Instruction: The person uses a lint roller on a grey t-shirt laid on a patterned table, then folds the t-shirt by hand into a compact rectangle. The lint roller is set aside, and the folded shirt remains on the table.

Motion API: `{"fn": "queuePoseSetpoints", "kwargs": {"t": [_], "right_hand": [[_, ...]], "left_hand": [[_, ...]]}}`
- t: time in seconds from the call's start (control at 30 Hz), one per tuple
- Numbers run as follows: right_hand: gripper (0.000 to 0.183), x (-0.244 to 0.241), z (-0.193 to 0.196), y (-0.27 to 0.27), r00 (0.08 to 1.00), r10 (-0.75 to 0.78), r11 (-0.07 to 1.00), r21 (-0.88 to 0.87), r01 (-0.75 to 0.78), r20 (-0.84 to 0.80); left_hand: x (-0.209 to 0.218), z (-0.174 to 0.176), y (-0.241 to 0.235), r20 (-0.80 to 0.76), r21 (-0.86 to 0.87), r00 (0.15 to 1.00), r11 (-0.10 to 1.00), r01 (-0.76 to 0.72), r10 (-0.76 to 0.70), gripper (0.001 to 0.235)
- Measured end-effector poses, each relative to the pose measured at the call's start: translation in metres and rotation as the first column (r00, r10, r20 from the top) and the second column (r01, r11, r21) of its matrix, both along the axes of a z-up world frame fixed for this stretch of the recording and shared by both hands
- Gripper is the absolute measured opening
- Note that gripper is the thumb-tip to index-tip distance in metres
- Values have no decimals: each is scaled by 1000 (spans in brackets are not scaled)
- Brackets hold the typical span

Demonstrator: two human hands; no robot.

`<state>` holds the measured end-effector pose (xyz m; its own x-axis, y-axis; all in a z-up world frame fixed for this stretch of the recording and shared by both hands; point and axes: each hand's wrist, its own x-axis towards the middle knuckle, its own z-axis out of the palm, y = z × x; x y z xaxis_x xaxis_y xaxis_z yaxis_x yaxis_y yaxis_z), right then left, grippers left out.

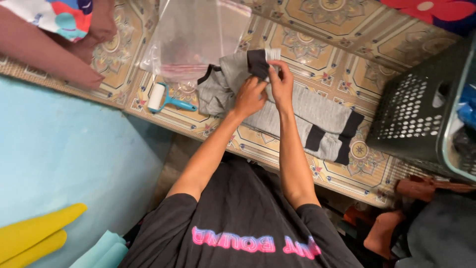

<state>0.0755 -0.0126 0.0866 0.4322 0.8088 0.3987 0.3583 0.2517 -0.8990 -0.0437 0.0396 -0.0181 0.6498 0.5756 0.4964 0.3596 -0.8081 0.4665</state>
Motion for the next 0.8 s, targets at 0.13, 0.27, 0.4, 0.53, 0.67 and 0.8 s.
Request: {"fn": "queuePoseSetpoints", "kwargs": {"t": [0.13, 0.27, 0.4, 0.53, 0.67, 0.8], "right_hand": [[18, 16, -21, -29, 953, -129, 990, -94, 107, -273], [6, 45, -50, -48, 753, -88, 995, -91, 36, -653], [30, 71, -35, -84, 808, -162, 973, -230, 33, -567], [45, 92, -30, -107, 964, -238, 810, -524, 263, 116], [58, 87, -45, -122, 911, -131, 757, -554, 346, 390], [93, 44, -54, -114, 948, -206, 926, -265, 269, 242]], "left_hand": [[-1, 14, 0, 281, -149, 942, 978, -147, 184, 21], [-1, 80, 8, -17, -56, 988, 986, -156, 156, 105], [14, 28, 41, -121, -71, 984, 990, 122, -130, 41], [18, 19, 40, -89, -139, 932, 931, 339, -352, 22], [23, -8, 25, -140, -125, 945, 952, 280, -296, 21], [35, -18, 17, -134, -118, 957, 963, 242, -257, 17]]}}
